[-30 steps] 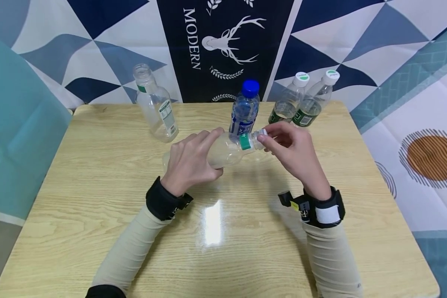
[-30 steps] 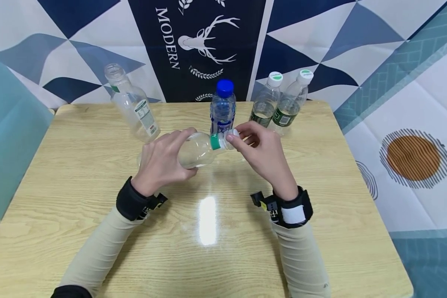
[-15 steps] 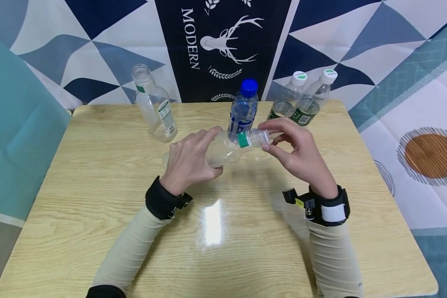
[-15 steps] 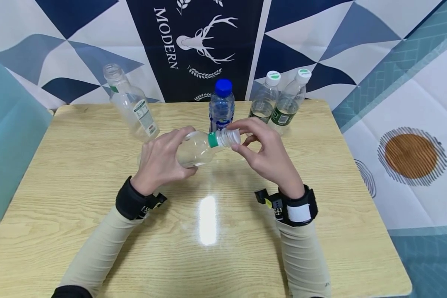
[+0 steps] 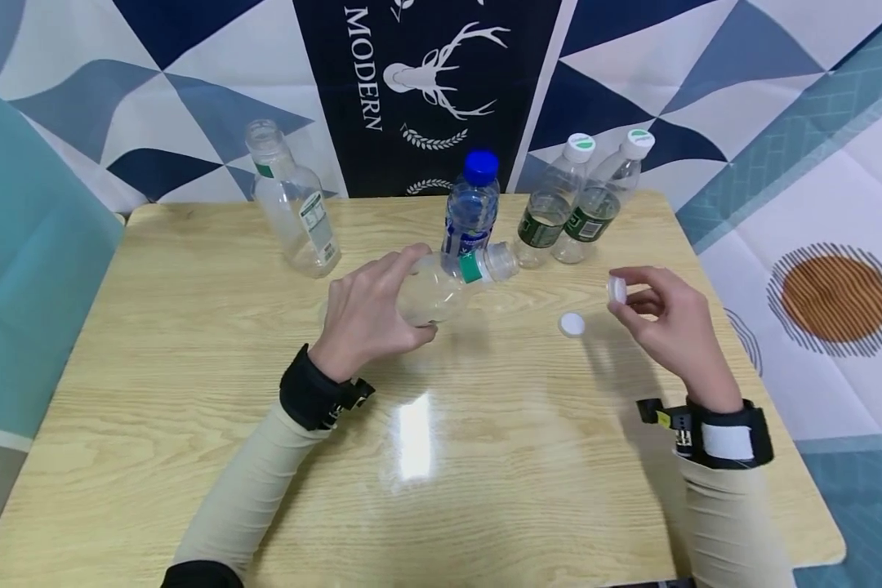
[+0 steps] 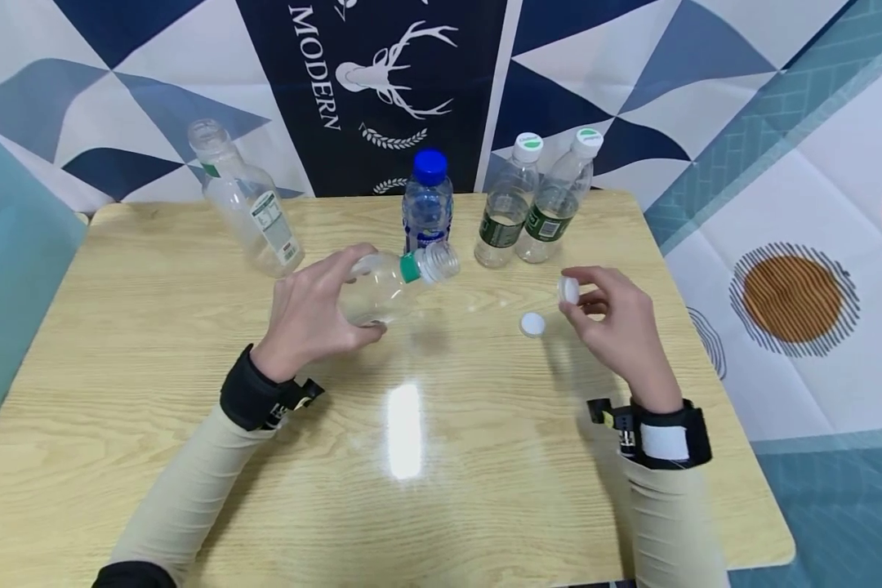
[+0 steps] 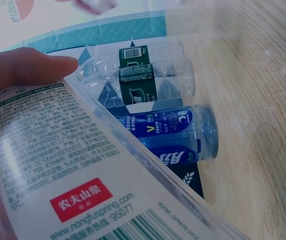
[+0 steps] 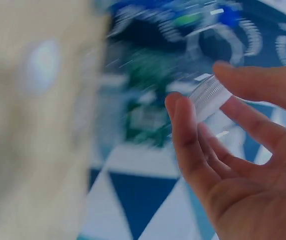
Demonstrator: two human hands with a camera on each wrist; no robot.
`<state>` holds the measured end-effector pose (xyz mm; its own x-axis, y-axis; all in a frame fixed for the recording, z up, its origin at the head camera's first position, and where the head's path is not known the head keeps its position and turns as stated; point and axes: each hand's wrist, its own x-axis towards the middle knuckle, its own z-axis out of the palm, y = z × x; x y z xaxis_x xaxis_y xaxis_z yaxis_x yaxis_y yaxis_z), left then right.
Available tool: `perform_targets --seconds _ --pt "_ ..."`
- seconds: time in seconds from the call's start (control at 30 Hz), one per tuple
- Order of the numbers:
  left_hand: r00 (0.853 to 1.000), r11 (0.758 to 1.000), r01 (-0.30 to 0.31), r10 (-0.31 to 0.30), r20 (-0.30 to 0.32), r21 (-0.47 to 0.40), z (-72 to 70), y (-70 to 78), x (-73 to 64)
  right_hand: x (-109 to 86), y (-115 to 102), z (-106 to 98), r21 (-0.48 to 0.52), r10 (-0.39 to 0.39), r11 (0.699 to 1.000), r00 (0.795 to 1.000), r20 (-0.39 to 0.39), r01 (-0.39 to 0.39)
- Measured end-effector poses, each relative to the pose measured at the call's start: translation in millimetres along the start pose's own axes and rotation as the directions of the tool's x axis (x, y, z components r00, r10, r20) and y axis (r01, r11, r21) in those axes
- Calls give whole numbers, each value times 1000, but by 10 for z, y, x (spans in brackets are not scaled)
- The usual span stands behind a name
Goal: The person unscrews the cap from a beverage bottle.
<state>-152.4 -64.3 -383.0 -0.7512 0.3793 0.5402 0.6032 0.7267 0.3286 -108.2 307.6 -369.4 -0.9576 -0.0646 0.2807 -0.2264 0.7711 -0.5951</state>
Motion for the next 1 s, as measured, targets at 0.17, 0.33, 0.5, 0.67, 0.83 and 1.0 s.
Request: perform_targets --seconds 0.17,0.33,0.5,0.67,0.83,1.0 --pt "1000 1000 21 -21 -10 3 -33 -16 -11 42 349 99 -204 36 979 984 176 1" --pt "999 1000 29 -29 -16 -12 -43 -24 -22 67 500 194 -346 98 938 952 288 8" --pt "999 999 27 -28 -24 -22 -53 -25 -10 66 541 239 -390 85 920 951 297 39" --pt "999 999 29 -30 -17 -30 -50 -29 5 68 519 258 -407 88 912 946 311 48" --pt "999 999 36 -36 -15 -35 -37 -43 8 51 463 230 -424 117 905 947 299 22" --pt "999 999 38 -38 -15 -36 -22 -62 19 49 282 195 -441 85 896 963 257 39"
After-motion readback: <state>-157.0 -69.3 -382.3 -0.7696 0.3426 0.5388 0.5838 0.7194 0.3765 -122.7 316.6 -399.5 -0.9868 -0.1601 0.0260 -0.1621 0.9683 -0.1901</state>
